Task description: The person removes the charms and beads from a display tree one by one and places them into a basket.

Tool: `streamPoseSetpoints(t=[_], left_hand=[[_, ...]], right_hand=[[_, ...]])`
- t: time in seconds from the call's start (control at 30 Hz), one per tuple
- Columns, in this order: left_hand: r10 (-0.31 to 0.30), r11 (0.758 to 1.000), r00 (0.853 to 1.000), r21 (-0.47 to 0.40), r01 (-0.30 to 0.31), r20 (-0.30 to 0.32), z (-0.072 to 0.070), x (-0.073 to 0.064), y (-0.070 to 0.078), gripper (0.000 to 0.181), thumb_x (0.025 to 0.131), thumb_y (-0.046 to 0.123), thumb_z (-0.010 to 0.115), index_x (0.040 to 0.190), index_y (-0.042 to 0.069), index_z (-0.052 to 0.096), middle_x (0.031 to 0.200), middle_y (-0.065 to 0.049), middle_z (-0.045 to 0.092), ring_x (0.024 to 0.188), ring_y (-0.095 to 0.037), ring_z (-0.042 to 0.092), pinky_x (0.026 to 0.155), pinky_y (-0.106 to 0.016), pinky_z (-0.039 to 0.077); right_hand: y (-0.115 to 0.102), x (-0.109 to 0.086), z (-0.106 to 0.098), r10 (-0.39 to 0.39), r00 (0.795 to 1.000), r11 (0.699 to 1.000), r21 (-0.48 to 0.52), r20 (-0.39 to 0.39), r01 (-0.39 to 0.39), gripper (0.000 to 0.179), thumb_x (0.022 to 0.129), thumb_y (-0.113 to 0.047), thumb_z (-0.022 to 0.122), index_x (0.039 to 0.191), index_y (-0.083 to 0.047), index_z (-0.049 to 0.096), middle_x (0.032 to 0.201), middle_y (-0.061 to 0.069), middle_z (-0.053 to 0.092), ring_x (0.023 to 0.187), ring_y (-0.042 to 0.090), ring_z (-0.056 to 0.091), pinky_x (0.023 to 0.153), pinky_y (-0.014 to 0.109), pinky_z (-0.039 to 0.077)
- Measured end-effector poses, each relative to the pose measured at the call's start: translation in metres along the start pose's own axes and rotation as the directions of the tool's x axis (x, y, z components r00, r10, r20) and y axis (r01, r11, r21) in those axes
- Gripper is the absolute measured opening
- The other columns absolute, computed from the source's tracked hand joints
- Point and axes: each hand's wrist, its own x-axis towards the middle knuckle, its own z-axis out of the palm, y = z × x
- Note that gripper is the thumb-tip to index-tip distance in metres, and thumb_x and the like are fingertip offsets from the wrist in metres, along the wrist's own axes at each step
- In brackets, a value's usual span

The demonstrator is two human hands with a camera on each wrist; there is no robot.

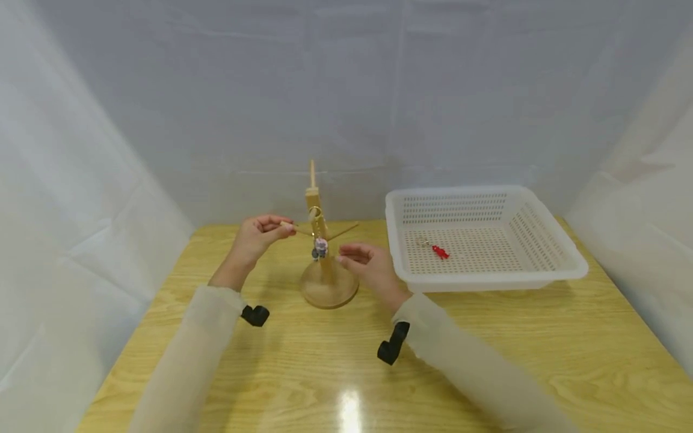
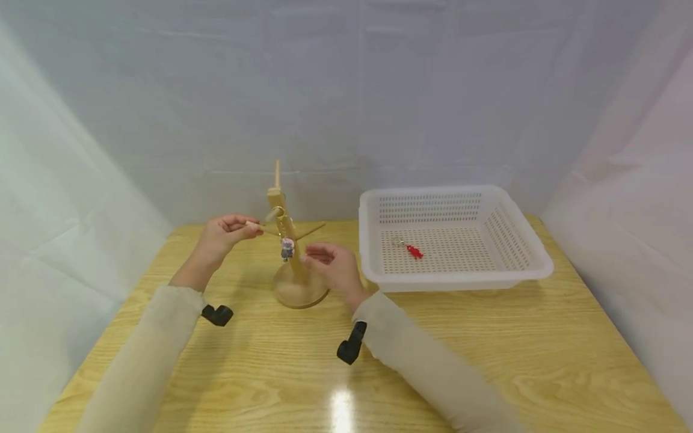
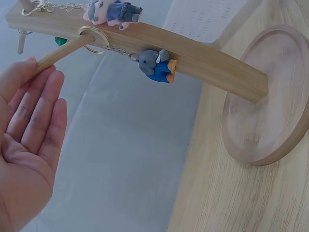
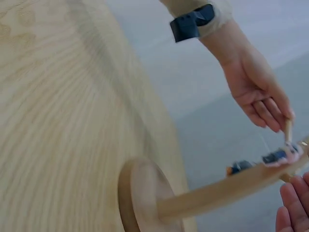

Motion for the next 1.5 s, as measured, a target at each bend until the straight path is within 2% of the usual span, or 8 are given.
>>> streamPoseSetpoints(t=[0.17, 0.4, 0.73, 0.83, 0.93, 1.07, 1.3, 1.5], left_hand=[[-0.005, 1.0, 1.0, 0.003, 0.005, 0.01, -0.001, 0.0, 0.0, 0.006, 0.087, 0.012, 0.068, 0.093, 0.011, 0.07, 0.087, 0.007, 0.073, 0.083, -0.007, 0.068, 0.084, -0.022, 0.054], [0.004, 1.0, 1.0, 0.007, -0.004, 0.018, -0.002, 0.001, -0.002, 0.007, 0.087, 0.014, 0.069, 0.092, 0.011, 0.071, 0.087, 0.006, 0.072, 0.083, -0.008, 0.068, 0.084, -0.022, 0.054], [0.013, 1.0, 1.0, 0.003, -0.013, 0.023, -0.001, -0.001, 0.0, 0.004, 0.087, 0.012, 0.068, 0.09, 0.014, 0.07, 0.087, 0.008, 0.072, 0.083, -0.007, 0.068, 0.084, -0.023, 0.054], [0.014, 1.0, 1.0, 0.007, -0.014, 0.023, -0.001, -0.001, 0.0, 0.004, 0.088, 0.013, 0.068, 0.091, 0.013, 0.07, 0.087, 0.008, 0.072, 0.083, -0.007, 0.068, 0.083, -0.022, 0.054], [0.014, 1.0, 1.0, 0.006, -0.014, 0.025, -0.002, 0.0, -0.001, 0.004, 0.088, 0.012, 0.068, 0.09, 0.014, 0.07, 0.086, 0.008, 0.072, 0.082, -0.007, 0.068, 0.084, -0.022, 0.054], [0.014, 1.0, 1.0, -0.004, -0.014, 0.028, -0.002, 0.001, -0.002, 0.006, 0.088, 0.011, 0.067, 0.089, 0.016, 0.07, 0.086, 0.008, 0.072, 0.082, -0.007, 0.068, 0.086, -0.025, 0.054], [0.008, 1.0, 1.0, -0.008, -0.007, 0.027, -0.002, 0.001, -0.001, 0.008, 0.089, 0.008, 0.065, 0.088, 0.015, 0.07, 0.085, 0.009, 0.072, 0.081, -0.007, 0.068, 0.083, -0.021, 0.054], [0.005, 1.0, 1.0, -0.007, -0.005, 0.023, -0.002, 0.0, -0.001, 0.01, 0.089, 0.007, 0.065, 0.087, 0.016, 0.069, 0.084, 0.009, 0.072, 0.081, -0.007, 0.068, 0.083, -0.022, 0.054]], right_hand=[[0.005, 0.005, 0.022, -0.017, 0.999, 0.999, 0.045, -0.052, 0.019, 0.032, 0.081, -0.008, 0.074, 0.11, 0.005, 0.066, 0.106, 0.02, 0.067, 0.096, 0.028, 0.066, 0.083, 0.028, 0.055], [0.007, 0.012, 0.037, -0.015, 0.993, 0.997, 0.076, -0.113, 0.024, 0.028, 0.078, -0.005, 0.077, 0.102, 0.004, 0.068, 0.098, 0.018, 0.069, 0.09, 0.025, 0.068, 0.079, 0.026, 0.056], [0.011, 0.015, 0.047, -0.023, 0.99, 0.997, 0.074, -0.136, 0.034, 0.024, 0.078, -0.005, 0.076, 0.098, 0.006, 0.068, 0.097, 0.019, 0.069, 0.088, 0.027, 0.068, 0.077, 0.028, 0.057], [-0.004, 0.008, 0.049, -0.015, 0.99, 0.997, 0.067, -0.138, 0.025, 0.023, 0.079, -0.002, 0.075, 0.098, 0.009, 0.067, 0.097, 0.022, 0.068, 0.088, 0.03, 0.067, 0.076, 0.027, 0.057], [-0.005, 0.008, 0.051, -0.022, 0.989, 0.997, 0.072, -0.148, 0.033, 0.022, 0.079, -0.001, 0.074, 0.098, 0.009, 0.066, 0.097, 0.024, 0.068, 0.089, 0.032, 0.067, 0.076, 0.027, 0.057], [0.009, 0.015, 0.055, -0.041, 0.985, 0.994, 0.088, -0.17, 0.057, 0.025, 0.078, -0.007, 0.077, 0.098, 0.006, 0.067, 0.096, 0.02, 0.069, 0.087, 0.028, 0.067, 0.075, 0.025, 0.057], [0.008, 0.016, 0.058, -0.072, 0.984, 0.993, 0.085, -0.164, 0.087, 0.026, 0.079, -0.012, 0.077, 0.099, 0.002, 0.068, 0.093, 0.012, 0.07, 0.082, 0.017, 0.066, 0.074, 0.025, 0.056], [0.008, 0.016, 0.059, -0.079, 0.984, 0.993, 0.077, -0.161, 0.092, 0.024, 0.08, -0.012, 0.076, 0.098, 0.002, 0.068, 0.092, 0.011, 0.069, 0.081, 0.016, 0.065, 0.074, 0.025, 0.056]])
